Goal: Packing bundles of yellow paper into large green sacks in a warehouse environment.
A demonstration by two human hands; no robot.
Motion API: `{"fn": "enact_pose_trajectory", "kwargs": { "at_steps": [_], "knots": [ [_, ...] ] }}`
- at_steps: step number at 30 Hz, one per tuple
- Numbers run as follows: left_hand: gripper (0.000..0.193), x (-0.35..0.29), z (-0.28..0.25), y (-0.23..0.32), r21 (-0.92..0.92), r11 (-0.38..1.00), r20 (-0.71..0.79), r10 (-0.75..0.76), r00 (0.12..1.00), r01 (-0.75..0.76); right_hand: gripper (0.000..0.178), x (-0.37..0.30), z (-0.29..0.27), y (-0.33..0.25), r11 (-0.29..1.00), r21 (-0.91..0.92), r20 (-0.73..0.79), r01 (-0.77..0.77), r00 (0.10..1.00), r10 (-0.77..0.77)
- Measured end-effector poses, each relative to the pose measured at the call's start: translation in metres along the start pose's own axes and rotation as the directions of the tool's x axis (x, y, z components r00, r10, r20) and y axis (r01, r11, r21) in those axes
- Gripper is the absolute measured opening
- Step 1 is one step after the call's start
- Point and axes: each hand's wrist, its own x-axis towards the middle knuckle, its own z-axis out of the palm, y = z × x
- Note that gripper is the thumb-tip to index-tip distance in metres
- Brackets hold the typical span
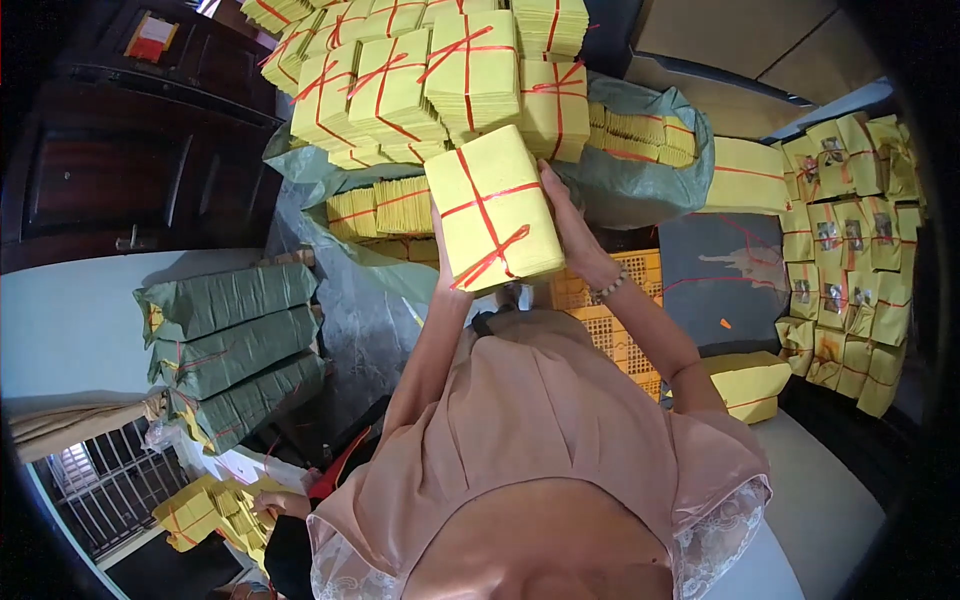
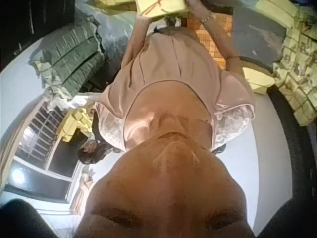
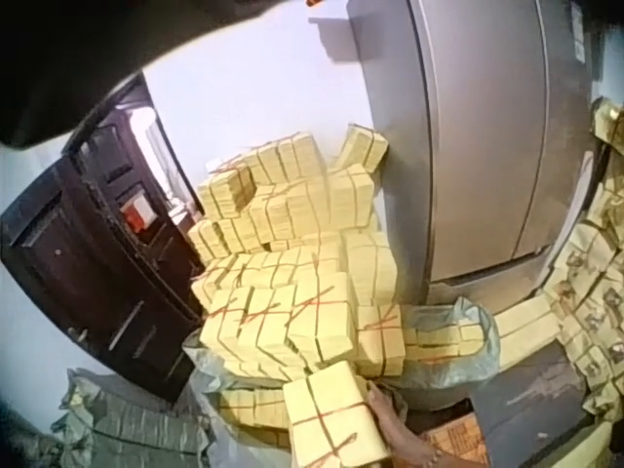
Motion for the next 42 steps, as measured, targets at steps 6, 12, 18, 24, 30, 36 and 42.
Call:
{"fn": "enact_pose_trajectory", "kwargs": {
  "at_steps": [6, 12, 18, 24, 30, 36, 42],
  "knots": [
    [0.083, -0.008, -0.014, 0.005, 0.113, 0.993, -0.059, 0.02, 0.998, -0.013, 0.058, -0.006, 0.022, 0.01, 0.993, 0.116, -0.05, -0.011, 0.999, 0.017],
    [0.083, -0.006, -0.026, 0.012, 0.223, 0.975, -0.092, 0.021, 0.996, 0.0, 0.052, 0.007, -0.002, 0.024, 0.952, -0.29, -0.022, -0.099, 0.995, 0.097],
    [0.083, -0.005, -0.042, 0.024, 0.314, 0.949, -0.128, 0.035, 0.991, 0.007, 0.043, -0.005, 0.011, 0.054, 0.705, -0.657, 0.053, 0.268, 0.949, -0.311],
    [0.084, -0.01, -0.054, 0.026, 0.412, 0.911, -0.194, 0.077, 0.978, 0.01, 0.047, -0.008, 0.014, 0.08, 0.802, -0.576, -0.015, 0.159, 0.979, -0.205],
    [0.084, -0.021, -0.066, 0.023, 0.506, 0.862, -0.252, 0.113, 0.961, 0.031, 0.061, -0.015, 0.01, 0.052, 0.988, -0.083, 0.106, -0.13, 0.985, 0.139],
    [0.084, -0.041, -0.076, 0.027, 0.59, 0.804, -0.274, 0.116, 0.955, 0.072, 0.089, -0.02, 0.017, 0.051, 0.956, 0.033, 0.179, -0.291, 0.943, 0.281],
    [0.091, -0.046, -0.097, 0.057, 0.611, 0.776, -0.323, 0.059, 0.945, 0.16, 0.084, -0.025, 0.04, 0.079, 0.878, 0.211, 0.349, -0.43, 0.872, 0.343]
  ]
}}
